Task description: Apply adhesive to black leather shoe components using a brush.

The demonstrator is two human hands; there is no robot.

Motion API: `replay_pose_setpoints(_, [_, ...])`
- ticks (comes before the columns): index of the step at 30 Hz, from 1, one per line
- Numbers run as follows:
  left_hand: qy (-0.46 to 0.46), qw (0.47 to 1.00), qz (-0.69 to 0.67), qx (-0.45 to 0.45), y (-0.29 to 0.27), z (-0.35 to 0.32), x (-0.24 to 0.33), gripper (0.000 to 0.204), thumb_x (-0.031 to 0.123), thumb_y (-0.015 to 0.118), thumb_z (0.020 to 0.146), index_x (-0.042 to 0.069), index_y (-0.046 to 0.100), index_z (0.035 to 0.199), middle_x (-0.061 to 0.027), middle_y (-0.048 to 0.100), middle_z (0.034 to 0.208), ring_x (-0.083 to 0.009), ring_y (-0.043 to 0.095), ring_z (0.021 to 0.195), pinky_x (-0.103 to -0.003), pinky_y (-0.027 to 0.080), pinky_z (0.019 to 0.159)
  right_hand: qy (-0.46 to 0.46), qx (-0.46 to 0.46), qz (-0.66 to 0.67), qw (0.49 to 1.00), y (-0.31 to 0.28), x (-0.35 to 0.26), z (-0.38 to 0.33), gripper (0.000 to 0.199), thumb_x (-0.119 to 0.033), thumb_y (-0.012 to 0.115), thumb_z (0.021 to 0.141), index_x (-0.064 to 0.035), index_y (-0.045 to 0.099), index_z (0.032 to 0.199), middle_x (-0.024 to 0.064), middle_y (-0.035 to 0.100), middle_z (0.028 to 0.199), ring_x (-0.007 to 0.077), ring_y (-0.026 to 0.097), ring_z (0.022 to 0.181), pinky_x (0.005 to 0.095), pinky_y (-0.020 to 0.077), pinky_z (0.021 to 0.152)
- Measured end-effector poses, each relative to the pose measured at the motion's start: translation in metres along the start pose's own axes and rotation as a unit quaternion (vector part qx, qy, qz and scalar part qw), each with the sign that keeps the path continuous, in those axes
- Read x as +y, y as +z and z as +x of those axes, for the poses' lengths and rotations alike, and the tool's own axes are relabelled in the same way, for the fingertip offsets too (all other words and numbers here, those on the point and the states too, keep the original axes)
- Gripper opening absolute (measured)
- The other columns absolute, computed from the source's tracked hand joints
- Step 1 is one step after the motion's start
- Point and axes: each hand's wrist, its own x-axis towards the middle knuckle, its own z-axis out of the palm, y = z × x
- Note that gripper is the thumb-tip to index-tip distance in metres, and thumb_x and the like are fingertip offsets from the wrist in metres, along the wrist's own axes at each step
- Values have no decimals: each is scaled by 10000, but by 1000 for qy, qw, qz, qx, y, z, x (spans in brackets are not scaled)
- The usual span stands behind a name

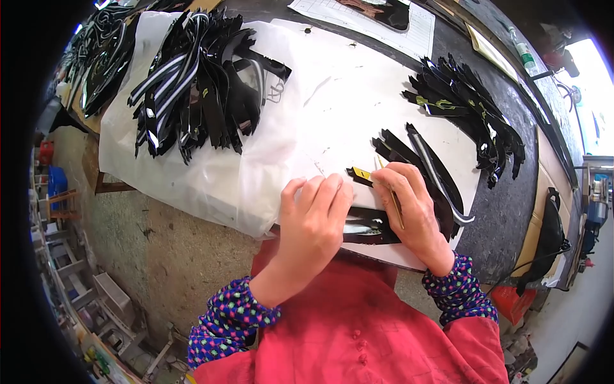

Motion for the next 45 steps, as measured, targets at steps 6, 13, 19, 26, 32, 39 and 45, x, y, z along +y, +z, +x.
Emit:
replay_pose_setpoints(6, [-10,999,45,-17,3,-18,13,379,240,708,899,75,670,1238,-43,629,1238,-205,566,1079,-451,324,1036,-26,11,-31,999,3,-4,3,288,57,696,850,-2,621,1122,158,590,1030,331,611,915,402,517,764])
replay_pose_setpoints(13, [-20,997,62,-33,13,-24,14,406,278,681,921,108,653,1288,-13,600,1383,-187,543,1094,-438,298,1057,-19,1,-39,999,4,-4,4,292,58,702,837,-2,638,1116,150,586,1029,325,611,914,400,520,767])
replay_pose_setpoints(19, [-36,996,75,-38,15,-24,15,354,265,677,923,151,664,1259,11,585,1438,-168,533,1078,-423,276,1070,-1,-10,-23,1000,2,-5,4,309,66,706,827,1,641,1122,151,581,1032,324,607,914,404,520,774])
replay_pose_setpoints(26, [-32,993,103,-48,14,-24,15,324,246,660,928,174,668,1244,18,591,1429,-158,531,1071,-421,272,1076,1,-13,-16,1000,3,-8,6,312,70,708,821,7,637,1118,155,572,1033,325,601,911,401,516,774])
replay_pose_setpoints(32, [-35,994,99,-34,15,-23,16,309,224,662,918,176,675,1223,21,594,1425,-158,528,1068,-416,275,1075,-19,-1,-45,999,6,-6,5,322,62,713,819,4,634,1126,151,568,1033,317,596,903,402,514,766])
replay_pose_setpoints(39, [-34,994,102,-35,15,-22,16,314,215,657,912,180,673,1224,21,592,1428,-158,522,1076,-414,277,1074,-22,-2,-50,998,6,-4,5,333,58,717,812,-2,634,1129,145,564,1039,310,595,894,395,515,751])
replay_pose_setpoints(45, [-40,993,101,-37,15,-23,16,327,211,655,907,187,671,1232,21,583,1438,-158,522,1081,-415,280,1072,-21,-2,-52,998,7,-4,5,336,45,728,807,-8,638,1127,143,566,1041,308,596,896,395,517,747])
